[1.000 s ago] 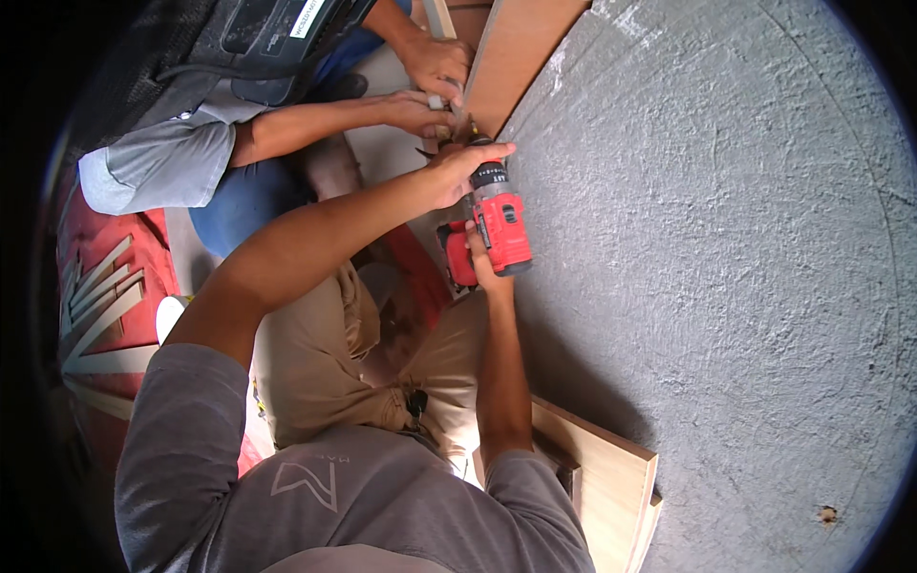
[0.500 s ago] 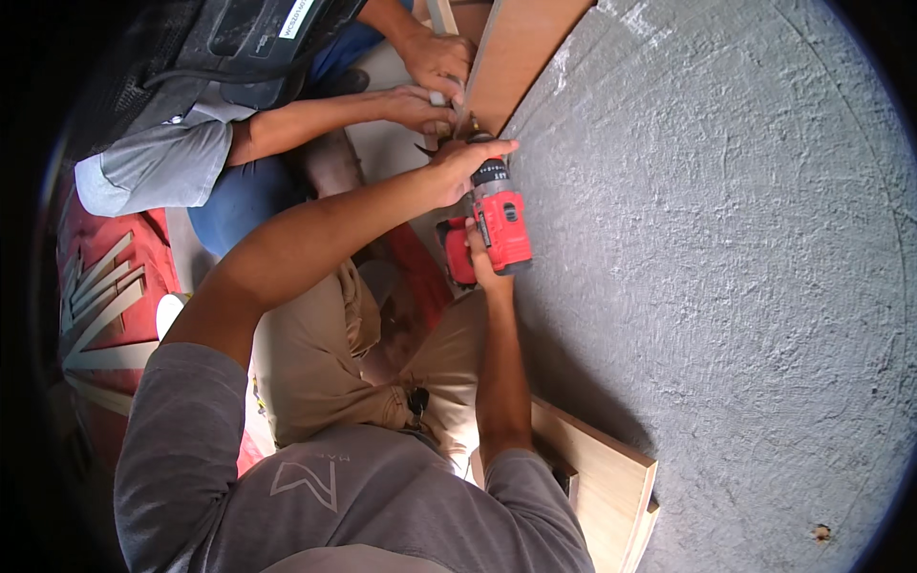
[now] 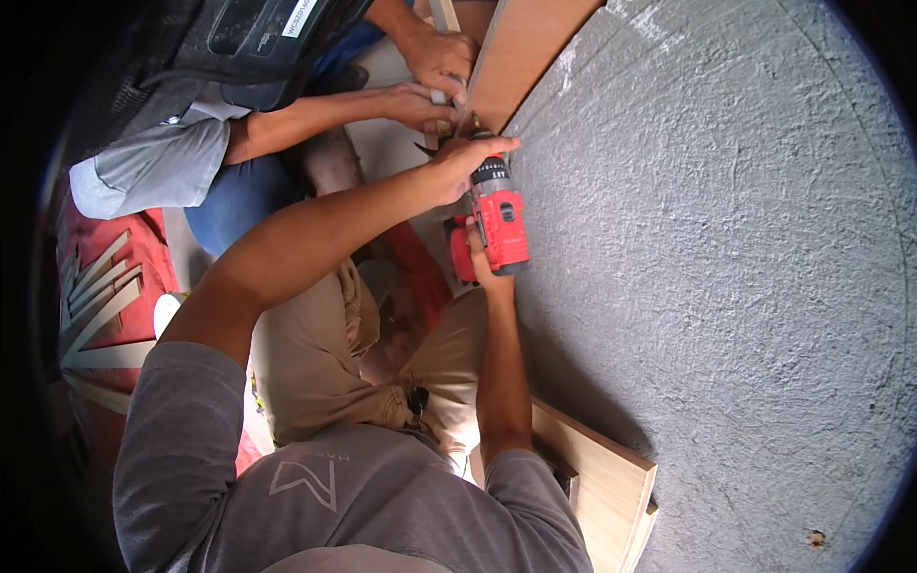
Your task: The person assembles a wooden cabinet by gathering screws and driving them into the wooden panels using an electric drill while another person holds the pieces in place.
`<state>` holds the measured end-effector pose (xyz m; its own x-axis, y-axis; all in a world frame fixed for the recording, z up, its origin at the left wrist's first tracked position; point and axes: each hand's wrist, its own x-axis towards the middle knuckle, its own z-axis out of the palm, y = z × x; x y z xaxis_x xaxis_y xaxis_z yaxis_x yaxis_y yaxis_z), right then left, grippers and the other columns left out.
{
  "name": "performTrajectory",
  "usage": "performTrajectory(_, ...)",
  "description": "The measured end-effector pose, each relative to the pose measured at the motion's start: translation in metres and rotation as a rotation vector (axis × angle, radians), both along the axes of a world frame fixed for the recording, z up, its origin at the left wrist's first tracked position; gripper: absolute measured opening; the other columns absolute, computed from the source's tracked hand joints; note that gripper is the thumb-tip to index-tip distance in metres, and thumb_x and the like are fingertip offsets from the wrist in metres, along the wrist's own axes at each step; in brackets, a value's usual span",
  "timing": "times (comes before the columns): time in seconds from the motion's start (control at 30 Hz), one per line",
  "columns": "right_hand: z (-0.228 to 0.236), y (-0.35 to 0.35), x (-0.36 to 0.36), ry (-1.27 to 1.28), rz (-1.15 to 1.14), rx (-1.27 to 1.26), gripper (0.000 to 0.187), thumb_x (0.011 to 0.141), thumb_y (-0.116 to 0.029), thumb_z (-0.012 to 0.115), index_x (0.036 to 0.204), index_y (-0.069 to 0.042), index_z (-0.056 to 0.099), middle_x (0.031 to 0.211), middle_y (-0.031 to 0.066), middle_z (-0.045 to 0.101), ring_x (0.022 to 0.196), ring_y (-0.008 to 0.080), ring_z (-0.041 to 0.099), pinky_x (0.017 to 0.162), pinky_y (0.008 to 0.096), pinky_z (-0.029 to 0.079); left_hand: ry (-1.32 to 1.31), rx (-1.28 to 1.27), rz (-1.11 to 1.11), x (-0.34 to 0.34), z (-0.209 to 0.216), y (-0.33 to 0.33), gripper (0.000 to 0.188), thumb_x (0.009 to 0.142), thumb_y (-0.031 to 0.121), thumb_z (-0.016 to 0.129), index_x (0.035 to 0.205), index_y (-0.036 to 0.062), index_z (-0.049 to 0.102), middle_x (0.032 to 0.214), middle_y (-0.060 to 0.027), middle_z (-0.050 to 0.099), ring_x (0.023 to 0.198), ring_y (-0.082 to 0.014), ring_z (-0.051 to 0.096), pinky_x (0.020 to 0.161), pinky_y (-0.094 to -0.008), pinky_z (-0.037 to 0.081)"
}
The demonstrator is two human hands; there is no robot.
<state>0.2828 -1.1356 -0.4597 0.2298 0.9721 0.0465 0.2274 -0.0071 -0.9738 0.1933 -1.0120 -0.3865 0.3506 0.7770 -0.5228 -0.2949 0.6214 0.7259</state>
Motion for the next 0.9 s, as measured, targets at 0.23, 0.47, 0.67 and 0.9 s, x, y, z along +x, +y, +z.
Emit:
performTrajectory(0.23,0.016,0.001,-0.01,0.153,-0.059,-0.044,0.014,0.083,-0.018,0.061,0.081,-0.005,0.056,0.064,0.0001,0.054,0.058,0.0086,0.051,0.052,0.0245,0.041,0.019,0.001,0.034,-0.001,-0.004,0.004,0.03,0.068,0.024,0.074,0.084,0.0092,0.053,0.069,-0.0002,0.051,0.058,-0.0131,0.052,0.056,-0.0302,0.047)
performTrajectory(0.47,0.01,0.003,-0.008,-0.029,-0.016,-0.008,0.012,0.083,-0.016,0.06,0.083,-0.004,0.056,0.066,0.0004,0.055,0.058,0.0087,0.051,0.053,0.0246,0.042,-0.001,-0.001,0.033,-0.003,-0.005,0.007,0.029,0.068,0.023,0.073,0.083,0.0088,0.053,0.069,-0.0006,0.051,0.058,-0.0133,0.051,0.055,-0.0299,0.046)
performTrajectory(0.67,0.016,0.004,-0.013,0.114,-0.031,-0.022,0.012,0.082,-0.012,0.06,0.087,-0.003,0.054,0.068,0.0018,0.053,0.057,0.0095,0.051,0.053,0.0259,0.044,-0.022,0.003,0.025,-0.002,-0.004,0.006,0.028,0.069,0.023,0.073,0.083,0.0087,0.054,0.068,-0.0007,0.05,0.057,-0.0132,0.051,0.054,-0.0298,0.046)
performTrajectory(0.9,0.014,0.003,-0.01,0.04,-0.026,-0.074,0.013,0.083,-0.015,0.06,0.082,-0.003,0.054,0.065,0.0014,0.053,0.057,0.0094,0.051,0.052,0.0263,0.043,0.002,-0.027,0.019,-0.001,-0.006,0.008,0.026,0.069,0.022,0.073,0.08,0.0101,0.052,0.066,-0.0001,0.05,0.054,-0.0128,0.05,0.051,-0.0299,0.045)
